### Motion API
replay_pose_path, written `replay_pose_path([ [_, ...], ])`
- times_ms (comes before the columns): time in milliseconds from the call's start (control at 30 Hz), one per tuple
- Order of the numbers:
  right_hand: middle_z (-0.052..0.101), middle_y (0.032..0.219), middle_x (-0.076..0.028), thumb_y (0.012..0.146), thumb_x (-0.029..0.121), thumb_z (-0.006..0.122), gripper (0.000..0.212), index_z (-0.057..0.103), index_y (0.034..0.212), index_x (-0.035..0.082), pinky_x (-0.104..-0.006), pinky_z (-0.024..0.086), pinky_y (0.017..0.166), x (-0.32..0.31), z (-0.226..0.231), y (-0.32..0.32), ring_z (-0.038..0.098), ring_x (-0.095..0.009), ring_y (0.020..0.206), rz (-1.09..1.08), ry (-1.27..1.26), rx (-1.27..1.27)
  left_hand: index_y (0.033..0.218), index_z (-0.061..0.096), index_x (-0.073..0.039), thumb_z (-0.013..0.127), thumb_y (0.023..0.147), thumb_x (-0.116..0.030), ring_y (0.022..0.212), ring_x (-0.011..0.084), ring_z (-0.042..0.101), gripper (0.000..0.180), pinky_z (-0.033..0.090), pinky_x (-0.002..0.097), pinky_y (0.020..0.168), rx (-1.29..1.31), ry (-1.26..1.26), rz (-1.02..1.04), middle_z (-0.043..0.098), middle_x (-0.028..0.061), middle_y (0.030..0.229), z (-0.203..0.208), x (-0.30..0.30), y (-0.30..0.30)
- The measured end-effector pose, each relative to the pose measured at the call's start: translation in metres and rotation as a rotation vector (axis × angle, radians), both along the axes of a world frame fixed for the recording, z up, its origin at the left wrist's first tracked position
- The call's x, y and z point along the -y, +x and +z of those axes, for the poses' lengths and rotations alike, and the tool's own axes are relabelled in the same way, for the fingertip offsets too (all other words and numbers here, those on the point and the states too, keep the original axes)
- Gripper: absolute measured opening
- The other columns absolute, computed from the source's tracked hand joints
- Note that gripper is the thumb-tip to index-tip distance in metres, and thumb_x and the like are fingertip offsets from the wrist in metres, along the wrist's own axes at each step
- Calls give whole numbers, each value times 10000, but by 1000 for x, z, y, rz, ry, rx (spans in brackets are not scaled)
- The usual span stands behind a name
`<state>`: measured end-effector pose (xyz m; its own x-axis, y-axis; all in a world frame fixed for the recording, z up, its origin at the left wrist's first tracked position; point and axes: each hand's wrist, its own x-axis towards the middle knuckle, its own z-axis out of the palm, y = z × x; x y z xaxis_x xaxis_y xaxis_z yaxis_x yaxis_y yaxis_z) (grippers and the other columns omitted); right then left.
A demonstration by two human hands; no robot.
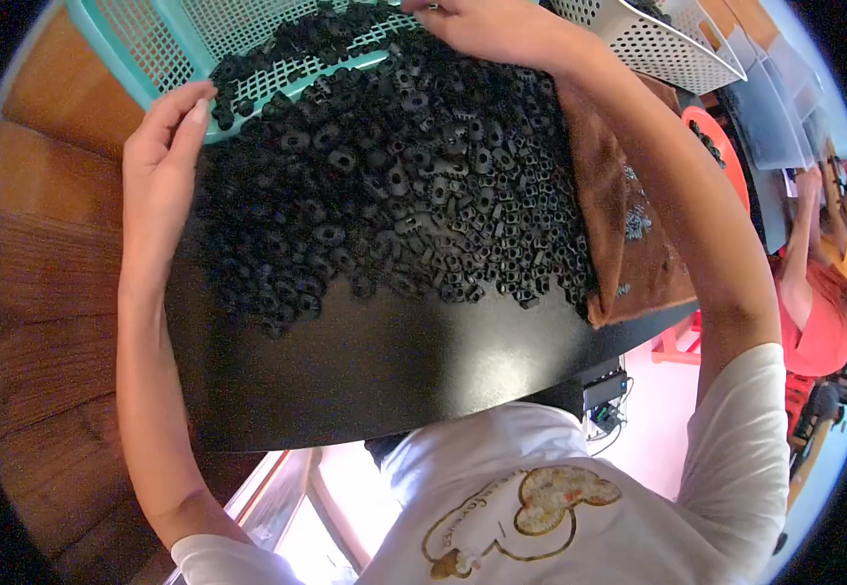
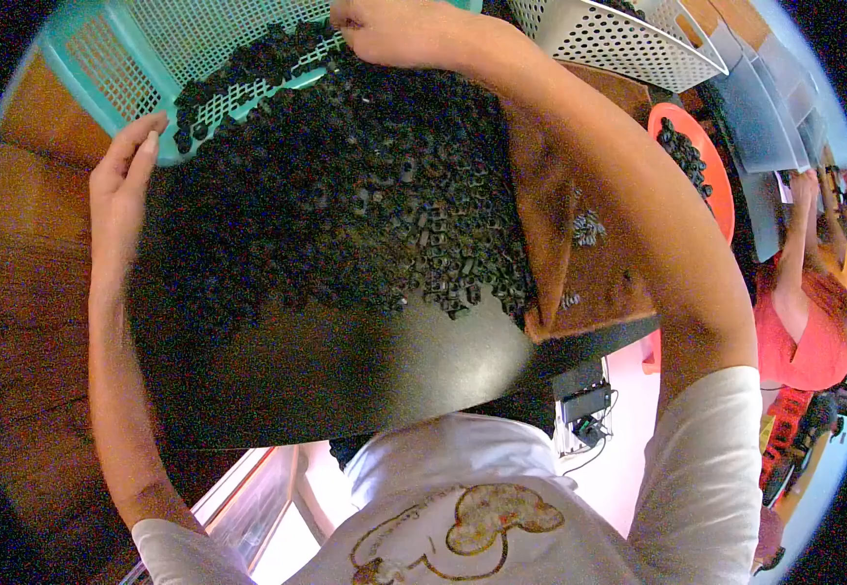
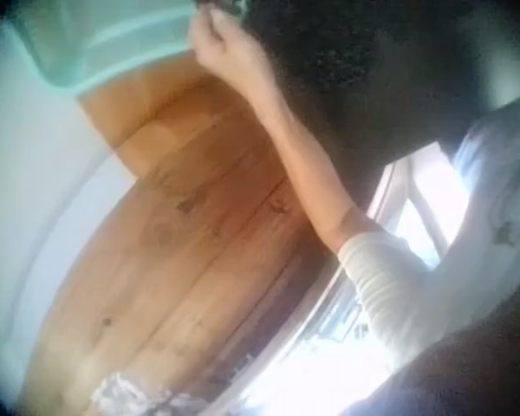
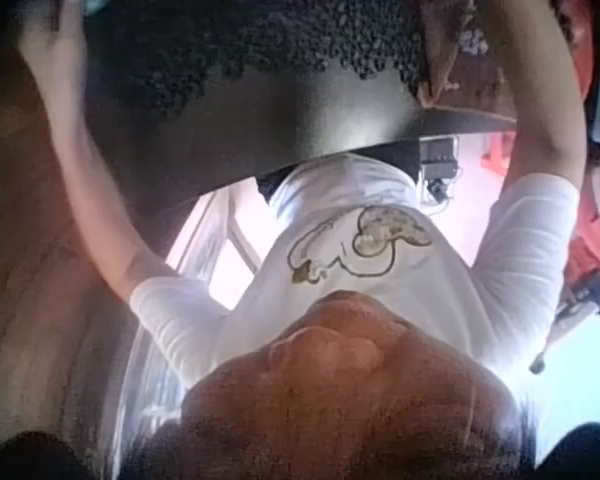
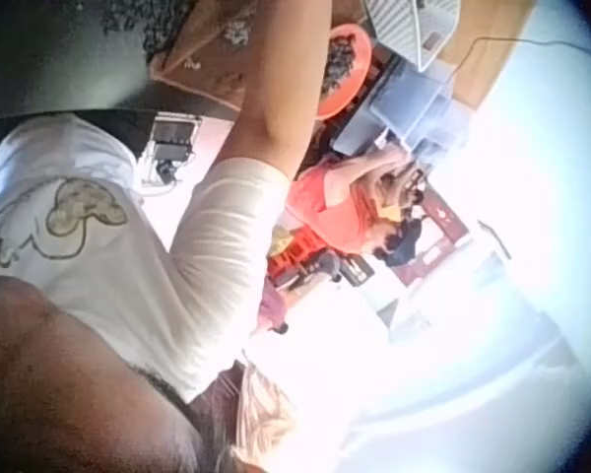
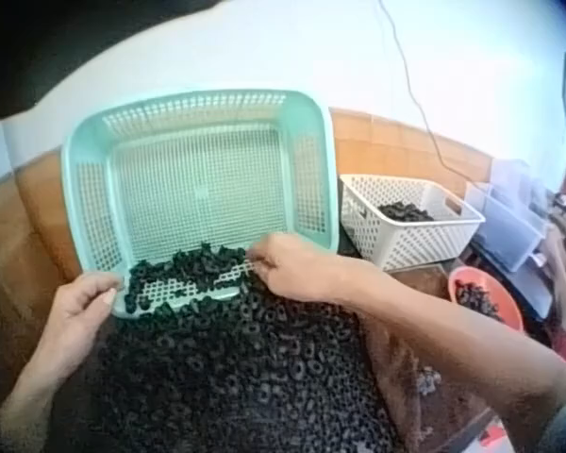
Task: Assembling small black components with silver metal pins manually on an assembly table.
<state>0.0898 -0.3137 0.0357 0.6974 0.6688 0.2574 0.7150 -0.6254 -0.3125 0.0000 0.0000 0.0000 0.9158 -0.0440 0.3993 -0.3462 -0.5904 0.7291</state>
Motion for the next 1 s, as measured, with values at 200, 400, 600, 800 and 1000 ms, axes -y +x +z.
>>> replay_pose_path([
  [200,619,880,-301,802,57,487,215,630,925,-45,-494,484,786,-33,-3,33,608,-459,863,-97,-13,114,1156,574,8,538,922,-165,1123,298,553,294,436,378,954,210,569,-3,590,163,1163,-1,4,51],
  [400,626,970,-271,786,84,543,218,631,943,-39,-480,508,801,-47,-37,50,618,-428,916,-237,-139,309,1178,539,-18,545,895,-160,1069,395,547,316,459,465,902,53,923,185,572,204,1160,-23,20,97],
  [600,655,962,-248,772,114,559,268,650,979,-29,-448,511,832,-80,-52,61,638,-389,920,-79,-76,127,1201,550,-28,518,887,-142,1055,407,552,335,437,434,910,52,548,29,590,233,1099,-47,20,125],
  [800,664,853,-257,699,109,557,317,674,942,-57,-462,525,731,-91,-48,51,657,-401,818,22,-6,-59,1230,545,-8,499,904,-58,1019,176,582,333,436,299,902,-178,-36,-207,634,87,1073,-24,49,88],
  [1000,625,901,-265,814,42,510,225,578,988,-85,-429,486,779,-57,28,-63,616,-368,870,-111,-260,85,1208,557,15,501,938,-68,1009,108,566,289,413,239,919,-322,-205,-248,639,45,1069,7,44,22],
])
